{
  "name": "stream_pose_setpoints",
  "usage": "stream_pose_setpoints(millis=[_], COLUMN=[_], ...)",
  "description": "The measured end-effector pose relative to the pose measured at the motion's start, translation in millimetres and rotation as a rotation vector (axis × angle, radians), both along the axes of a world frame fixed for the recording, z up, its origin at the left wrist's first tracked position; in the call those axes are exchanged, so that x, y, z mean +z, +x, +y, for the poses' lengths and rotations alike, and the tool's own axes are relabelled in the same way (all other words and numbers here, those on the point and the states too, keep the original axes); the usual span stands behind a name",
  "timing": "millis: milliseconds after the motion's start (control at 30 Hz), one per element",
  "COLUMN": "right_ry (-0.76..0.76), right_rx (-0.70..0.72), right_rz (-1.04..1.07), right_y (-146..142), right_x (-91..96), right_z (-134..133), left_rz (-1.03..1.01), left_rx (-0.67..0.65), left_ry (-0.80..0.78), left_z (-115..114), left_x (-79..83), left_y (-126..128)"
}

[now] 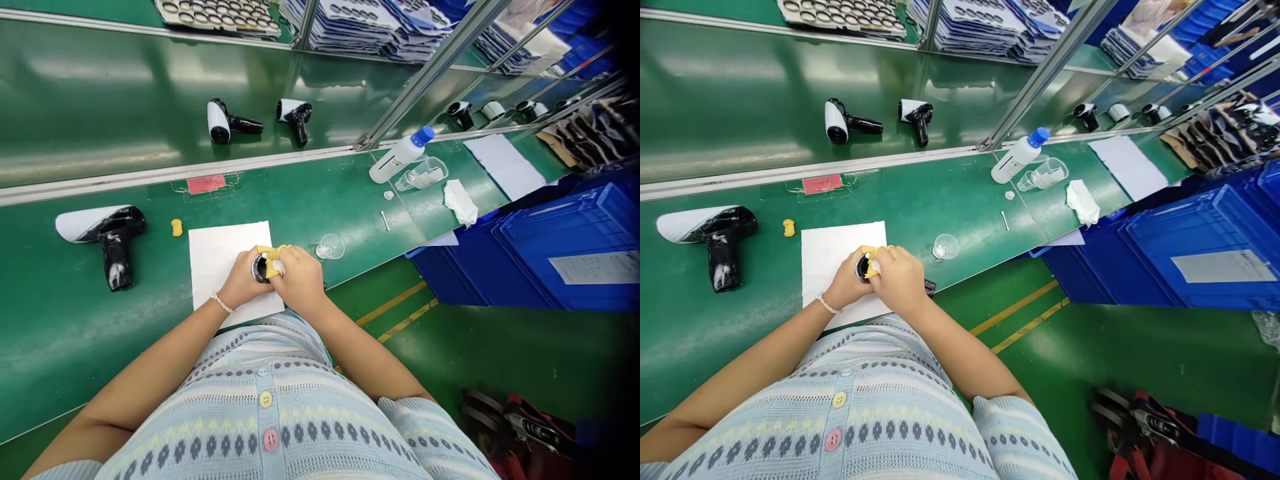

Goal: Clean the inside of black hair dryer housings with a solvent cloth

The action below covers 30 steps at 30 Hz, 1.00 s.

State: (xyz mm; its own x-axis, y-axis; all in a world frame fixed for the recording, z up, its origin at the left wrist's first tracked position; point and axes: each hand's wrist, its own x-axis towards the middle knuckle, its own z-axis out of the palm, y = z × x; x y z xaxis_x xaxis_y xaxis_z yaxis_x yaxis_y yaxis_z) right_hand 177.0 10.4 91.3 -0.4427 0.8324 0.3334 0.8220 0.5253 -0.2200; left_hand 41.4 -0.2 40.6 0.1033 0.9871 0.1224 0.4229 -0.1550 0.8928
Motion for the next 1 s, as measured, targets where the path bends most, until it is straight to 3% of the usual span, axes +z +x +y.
stream_pose_setpoints(millis=[133,300,400,533,600,700,900,1000], right_ry=[-0.079,-0.172,-0.082,0.121,0.212,0.228,0.115,0.184], right_rx=[0.039,0.303,0.387,0.291,0.207,0.111,0.116,0.094], right_rz=[-0.070,-0.088,0.054,0.322,0.482,0.629,0.533,0.570], right_y=[-5.5,0.2,9.9,33.1,47.7,65.4,68.8,58.3], right_x=[4.4,17.4,25.2,29.4,24.7,3.6,-77.6,-96.2], right_z=[-5.2,-1.0,1.8,-3.3,-7.3,-12.0,-11.1,-6.7], left_rz=[-0.034,-0.155,-0.166,-0.221,-0.198,-0.098,0.430,0.615], left_rx=[-0.009,-0.055,-0.072,-0.011,0.006,0.038,0.249,0.235], left_ry=[-0.002,-0.004,0.000,-0.072,-0.066,-0.024,-0.004,-0.062], left_z=[-0.3,0.5,-1.3,2.6,13.3,44.7,149.1,199.6], left_x=[-0.6,-5.8,-5.3,10.8,29.4,68.4,141.2,160.9], left_y=[-1.9,-1.9,0.4,-15.6,-39.7,-93.4,-212.3,-255.5])
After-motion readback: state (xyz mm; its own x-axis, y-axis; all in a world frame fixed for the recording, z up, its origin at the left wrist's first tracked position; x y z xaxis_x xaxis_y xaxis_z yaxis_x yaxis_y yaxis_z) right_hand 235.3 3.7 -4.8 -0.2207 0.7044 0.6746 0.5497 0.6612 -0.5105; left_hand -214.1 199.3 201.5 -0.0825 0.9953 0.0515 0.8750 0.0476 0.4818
